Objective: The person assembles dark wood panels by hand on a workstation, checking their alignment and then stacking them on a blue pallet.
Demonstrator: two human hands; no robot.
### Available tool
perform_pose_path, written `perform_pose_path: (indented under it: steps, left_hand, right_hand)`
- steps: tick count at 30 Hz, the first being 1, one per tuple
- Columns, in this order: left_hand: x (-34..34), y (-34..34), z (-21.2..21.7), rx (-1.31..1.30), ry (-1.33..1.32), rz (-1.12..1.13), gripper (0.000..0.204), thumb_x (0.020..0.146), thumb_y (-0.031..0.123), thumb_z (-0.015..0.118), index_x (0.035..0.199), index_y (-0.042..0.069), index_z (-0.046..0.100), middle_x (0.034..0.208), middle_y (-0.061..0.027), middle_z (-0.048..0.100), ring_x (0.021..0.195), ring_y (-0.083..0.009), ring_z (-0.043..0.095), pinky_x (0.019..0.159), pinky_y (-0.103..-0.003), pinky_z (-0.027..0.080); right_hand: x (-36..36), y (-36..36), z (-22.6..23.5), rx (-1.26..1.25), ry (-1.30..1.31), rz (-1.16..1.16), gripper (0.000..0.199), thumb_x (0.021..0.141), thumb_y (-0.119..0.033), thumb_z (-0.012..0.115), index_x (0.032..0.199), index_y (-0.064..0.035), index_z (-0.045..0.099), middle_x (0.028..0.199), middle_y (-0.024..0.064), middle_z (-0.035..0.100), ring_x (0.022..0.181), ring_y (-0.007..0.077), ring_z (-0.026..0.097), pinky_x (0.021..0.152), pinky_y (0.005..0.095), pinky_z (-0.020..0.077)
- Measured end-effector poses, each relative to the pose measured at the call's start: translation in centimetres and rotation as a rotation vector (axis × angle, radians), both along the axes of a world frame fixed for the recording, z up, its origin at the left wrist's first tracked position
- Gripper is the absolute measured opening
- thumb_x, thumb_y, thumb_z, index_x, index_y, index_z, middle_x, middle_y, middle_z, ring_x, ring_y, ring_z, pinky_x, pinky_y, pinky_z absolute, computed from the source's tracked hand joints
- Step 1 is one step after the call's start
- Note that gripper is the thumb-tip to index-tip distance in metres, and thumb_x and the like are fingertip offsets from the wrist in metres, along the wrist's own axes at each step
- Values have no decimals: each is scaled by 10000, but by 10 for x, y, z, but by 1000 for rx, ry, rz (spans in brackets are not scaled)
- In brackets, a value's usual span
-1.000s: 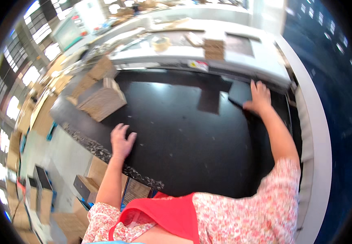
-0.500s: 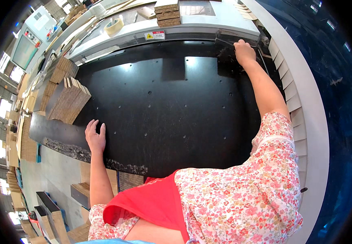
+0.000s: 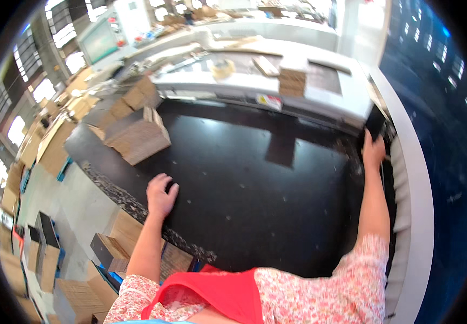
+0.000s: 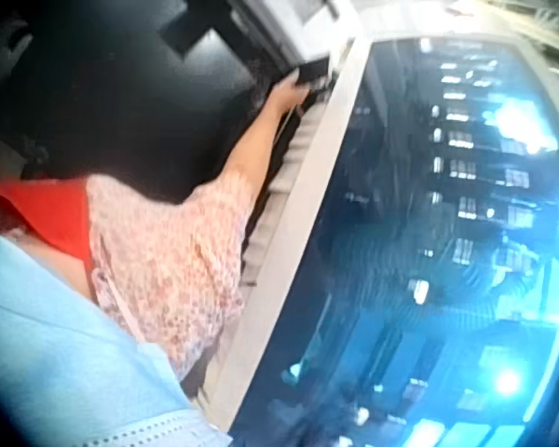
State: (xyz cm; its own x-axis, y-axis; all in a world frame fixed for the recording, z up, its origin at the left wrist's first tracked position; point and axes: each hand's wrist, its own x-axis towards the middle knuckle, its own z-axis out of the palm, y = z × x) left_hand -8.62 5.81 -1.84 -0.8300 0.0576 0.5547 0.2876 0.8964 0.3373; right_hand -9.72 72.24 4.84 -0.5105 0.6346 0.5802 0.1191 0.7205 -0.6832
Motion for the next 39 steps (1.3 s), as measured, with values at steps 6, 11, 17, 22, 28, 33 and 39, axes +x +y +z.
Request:
perform_pose_path:
  steps: [6, 11, 17, 22, 28, 33, 39]
  left_hand:
    - [9, 5, -6, 34, -102, 69, 361, 840, 307, 724, 1110, 68, 706, 1288, -120, 614, 1259, -310, 521, 1096, -450, 372]
    - [5, 9, -10, 39, -100, 50, 352, 832, 300, 731, 1093, 66, 710, 1298, -124, 615, 1258, -307, 523, 1093, -454, 374]
    - [-11, 3, -11, 18, 1, -25, 301, 822, 236, 754, 1044, 36, 718, 1209, -156, 667, 1170, -333, 587, 1034, -435, 449]
    - [-7, 0, -12, -27, -88, 26, 331, 869, 272, 718, 1118, 54, 700, 1277, -122, 632, 1211, -321, 548, 1051, -429, 425]
    - [-7, 0, -14, -4, -89, 9, 332, 876, 279, 710, 1124, 59, 697, 1298, -106, 621, 1219, -318, 540, 1054, -430, 419]
    - [-6, 1, -11, 1, -87, 16, 329, 874, 277, 712, 1118, 57, 702, 1294, -107, 627, 1228, -311, 540, 1059, -428, 417]
    - [-9, -1, -13, 19, -77, 15, 320, 874, 264, 712, 1117, 56, 704, 1283, -109, 637, 1217, -311, 548, 1054, -418, 426]
  right_hand:
    - [22, 15, -42, 42, -92, 45, 439, 961, -348, 615, 1193, 23, 652, 1170, 213, 689, 1124, 382, 629, 959, 439, 479]
    - [40, 17, -59, 66, -163, 19, 442, 964, -347, 607, 1217, 13, 651, 1173, 204, 695, 1151, 362, 629, 963, 415, 475]
    - [46, -10, -42, 84, -128, -161, 566, 913, -469, 621, 1163, 38, 650, 1102, 296, 672, 1094, 463, 615, 908, 478, 488]
    - [49, 9, -51, 17, -189, 32, 436, 897, -379, 665, 1090, 13, 677, 1009, 233, 714, 1017, 413, 659, 876, 456, 500]
    - [47, 9, -41, -69, -240, 101, 427, 910, -322, 667, 1132, 42, 647, 993, 254, 701, 1002, 406, 663, 871, 446, 501]
    - [28, -36, -7, 429, -169, 140, 430, 947, -291, 625, 1251, 12, 604, 1196, 244, 654, 1137, 396, 612, 937, 446, 495]
    - [-3, -72, 9, 564, -830, 219, 515, 908, -238, 685, 1381, -138, 511, 1196, 174, 668, 1125, 348, 631, 908, 461, 519]
